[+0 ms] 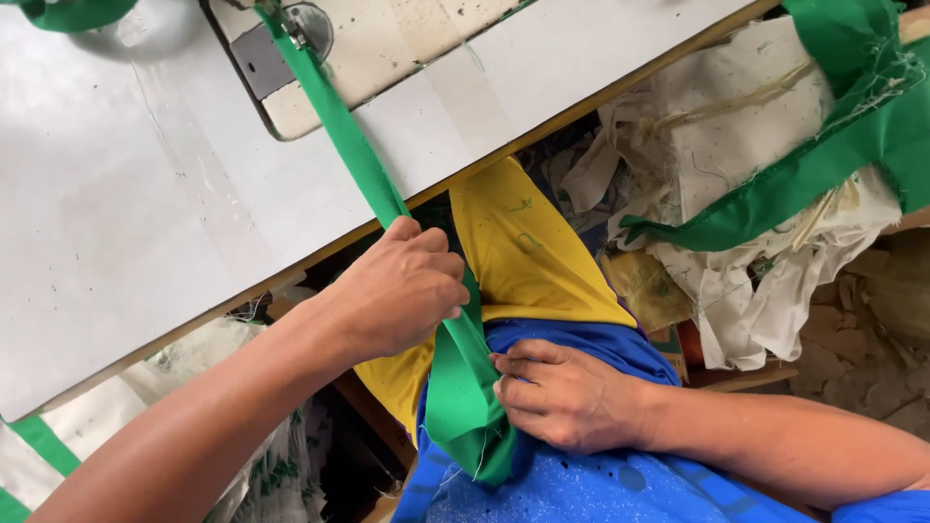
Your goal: Sewing and folding green fabric straps using an industrial sewing machine
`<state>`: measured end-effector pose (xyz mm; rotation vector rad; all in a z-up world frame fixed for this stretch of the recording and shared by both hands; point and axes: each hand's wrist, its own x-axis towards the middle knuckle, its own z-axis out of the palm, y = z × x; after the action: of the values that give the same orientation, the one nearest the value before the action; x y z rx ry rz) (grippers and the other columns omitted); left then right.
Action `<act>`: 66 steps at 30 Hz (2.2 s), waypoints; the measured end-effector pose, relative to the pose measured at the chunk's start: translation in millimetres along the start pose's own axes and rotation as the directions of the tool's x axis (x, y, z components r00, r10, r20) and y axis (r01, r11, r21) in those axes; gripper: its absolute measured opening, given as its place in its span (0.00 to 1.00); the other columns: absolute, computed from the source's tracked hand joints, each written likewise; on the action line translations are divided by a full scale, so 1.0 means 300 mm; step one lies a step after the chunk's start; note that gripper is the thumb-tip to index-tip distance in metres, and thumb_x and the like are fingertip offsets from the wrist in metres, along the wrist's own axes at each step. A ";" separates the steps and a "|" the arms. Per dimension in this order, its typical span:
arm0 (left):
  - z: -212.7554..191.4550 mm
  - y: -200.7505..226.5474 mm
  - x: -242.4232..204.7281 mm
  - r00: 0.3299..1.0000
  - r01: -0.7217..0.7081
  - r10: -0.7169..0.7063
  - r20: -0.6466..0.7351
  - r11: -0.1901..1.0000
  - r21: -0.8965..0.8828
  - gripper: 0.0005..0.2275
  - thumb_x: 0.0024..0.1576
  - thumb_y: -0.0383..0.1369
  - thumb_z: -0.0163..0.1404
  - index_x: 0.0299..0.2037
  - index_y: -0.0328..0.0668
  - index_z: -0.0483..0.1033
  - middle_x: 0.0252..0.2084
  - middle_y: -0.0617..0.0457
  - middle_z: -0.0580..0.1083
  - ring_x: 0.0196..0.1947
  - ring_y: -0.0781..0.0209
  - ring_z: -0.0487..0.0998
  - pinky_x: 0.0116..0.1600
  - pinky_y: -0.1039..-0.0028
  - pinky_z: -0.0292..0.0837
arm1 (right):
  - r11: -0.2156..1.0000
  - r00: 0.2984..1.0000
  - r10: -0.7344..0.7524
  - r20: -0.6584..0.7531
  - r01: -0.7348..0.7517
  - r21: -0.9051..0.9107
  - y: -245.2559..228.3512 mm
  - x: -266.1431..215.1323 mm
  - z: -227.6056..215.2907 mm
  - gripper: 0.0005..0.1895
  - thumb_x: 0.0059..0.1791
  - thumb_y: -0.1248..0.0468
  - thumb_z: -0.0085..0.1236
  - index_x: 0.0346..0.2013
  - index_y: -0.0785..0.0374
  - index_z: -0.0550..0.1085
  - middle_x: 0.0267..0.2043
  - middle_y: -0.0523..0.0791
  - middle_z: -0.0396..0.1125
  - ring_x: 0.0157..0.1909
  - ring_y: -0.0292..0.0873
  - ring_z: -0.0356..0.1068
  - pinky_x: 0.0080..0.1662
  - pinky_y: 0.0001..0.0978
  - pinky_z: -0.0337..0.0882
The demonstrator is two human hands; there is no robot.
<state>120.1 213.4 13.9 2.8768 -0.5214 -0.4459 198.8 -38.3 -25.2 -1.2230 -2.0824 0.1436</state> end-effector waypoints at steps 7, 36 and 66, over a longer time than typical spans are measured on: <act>0.036 0.029 0.020 0.998 -0.015 0.023 0.063 0.992 -0.122 0.05 0.55 0.38 0.57 0.27 0.59 0.80 0.27 0.63 0.70 0.35 0.55 0.68 0.46 0.59 0.56 | 0.999 0.999 0.013 -0.042 -0.014 -0.032 -0.006 0.026 -0.023 0.11 0.57 0.73 0.43 0.34 0.69 0.74 0.40 0.49 0.66 0.51 0.55 0.73 0.51 0.45 0.69; -0.164 -0.271 -0.033 0.982 -0.015 0.082 -0.169 0.930 0.367 0.10 0.58 0.31 0.58 0.25 0.49 0.73 0.30 0.58 0.70 0.35 0.55 0.70 0.40 0.66 0.67 | 0.982 0.994 0.001 0.105 -0.021 0.187 0.024 0.013 0.007 0.12 0.56 0.74 0.39 0.39 0.78 0.73 0.51 0.65 0.71 0.62 0.64 0.69 0.69 0.54 0.64; -0.146 -0.359 -0.032 0.996 0.084 -0.078 0.039 0.975 -0.207 0.04 0.62 0.34 0.51 0.37 0.51 0.79 0.36 0.56 0.75 0.39 0.52 0.72 0.53 0.61 0.65 | 0.886 0.988 0.154 -0.026 -0.126 0.446 0.005 0.021 0.065 0.11 0.58 0.72 0.41 0.38 0.76 0.71 0.50 0.60 0.69 0.60 0.64 0.71 0.66 0.58 0.68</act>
<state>159.3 321.5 32.5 2.7000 -0.3399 -0.5250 185.8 -27.7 -37.1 -1.0735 -1.7740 0.6081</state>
